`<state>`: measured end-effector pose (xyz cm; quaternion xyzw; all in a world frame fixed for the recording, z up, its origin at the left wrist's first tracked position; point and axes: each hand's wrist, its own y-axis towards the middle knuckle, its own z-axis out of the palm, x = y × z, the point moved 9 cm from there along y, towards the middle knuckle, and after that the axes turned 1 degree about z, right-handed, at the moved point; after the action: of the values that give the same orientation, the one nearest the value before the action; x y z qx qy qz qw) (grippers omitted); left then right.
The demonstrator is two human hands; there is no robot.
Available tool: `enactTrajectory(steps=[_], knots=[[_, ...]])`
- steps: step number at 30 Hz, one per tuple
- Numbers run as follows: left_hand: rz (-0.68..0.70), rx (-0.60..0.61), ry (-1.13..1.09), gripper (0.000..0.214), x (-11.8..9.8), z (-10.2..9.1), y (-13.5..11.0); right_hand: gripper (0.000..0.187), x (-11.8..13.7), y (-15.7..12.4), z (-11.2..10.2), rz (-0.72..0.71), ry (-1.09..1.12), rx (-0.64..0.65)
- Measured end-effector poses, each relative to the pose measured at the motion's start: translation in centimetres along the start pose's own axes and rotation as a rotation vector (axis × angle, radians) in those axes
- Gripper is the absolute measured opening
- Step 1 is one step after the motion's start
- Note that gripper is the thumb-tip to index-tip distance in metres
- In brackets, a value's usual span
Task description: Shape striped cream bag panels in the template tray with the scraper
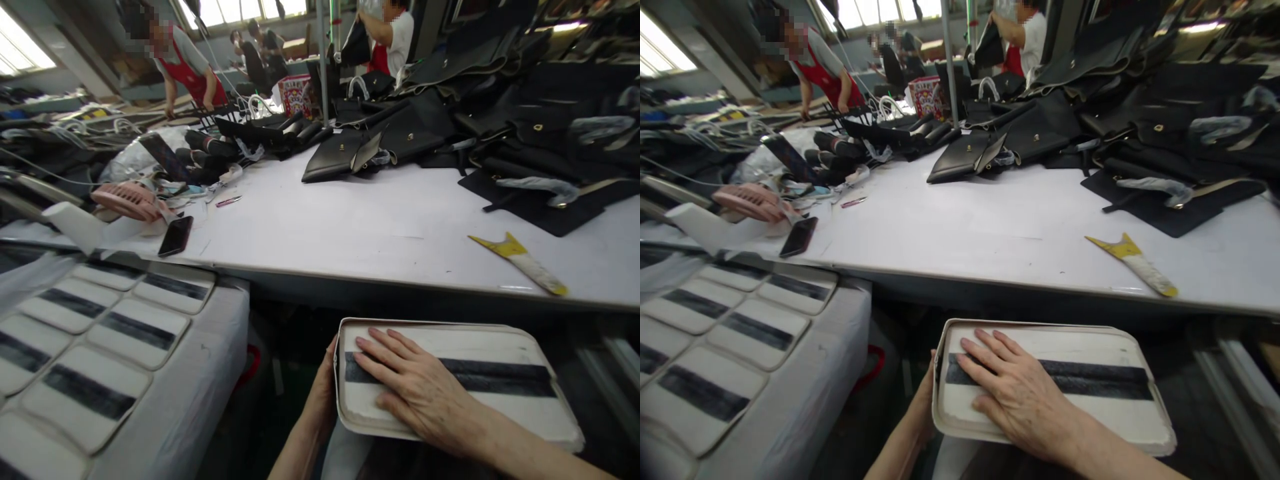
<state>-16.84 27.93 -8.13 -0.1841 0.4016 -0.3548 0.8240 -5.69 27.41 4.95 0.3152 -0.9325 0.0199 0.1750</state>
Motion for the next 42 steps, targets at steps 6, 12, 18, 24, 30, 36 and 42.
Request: enactTrajectory(steps=[6,12,18,24,30,36,42], knots=[[0.258,-0.120,0.335,0.060,-3.4,-0.7,-3.3,0.060,-0.2,-0.2,0.0,0.006,0.047,-0.031],[0.528,-0.216,0.950,0.037,-7.7,2.0,-6.6,0.057,-0.4,-0.1,0.2,0.010,0.055,-0.034],[0.650,-0.280,1.255,0.030,-9.2,4.7,-7.4,0.059,-0.5,-0.1,-0.1,0.014,0.072,-0.074],[0.646,-0.265,1.334,0.030,-9.3,5.4,-7.1,0.057,0.1,-0.2,-0.9,-0.024,0.101,-0.088],[0.639,-0.288,1.329,0.026,-9.1,5.1,-7.6,0.055,0.2,-0.5,-1.1,-0.024,0.119,-0.092],[0.690,-0.434,1.317,0.019,-9.2,3.8,-8.2,0.056,0.0,-0.6,-0.6,-0.013,0.131,-0.076],[0.757,-0.424,1.437,0.016,-9.9,5.2,-7.9,0.056,-0.1,-0.7,-0.8,-0.018,0.145,-0.087]])
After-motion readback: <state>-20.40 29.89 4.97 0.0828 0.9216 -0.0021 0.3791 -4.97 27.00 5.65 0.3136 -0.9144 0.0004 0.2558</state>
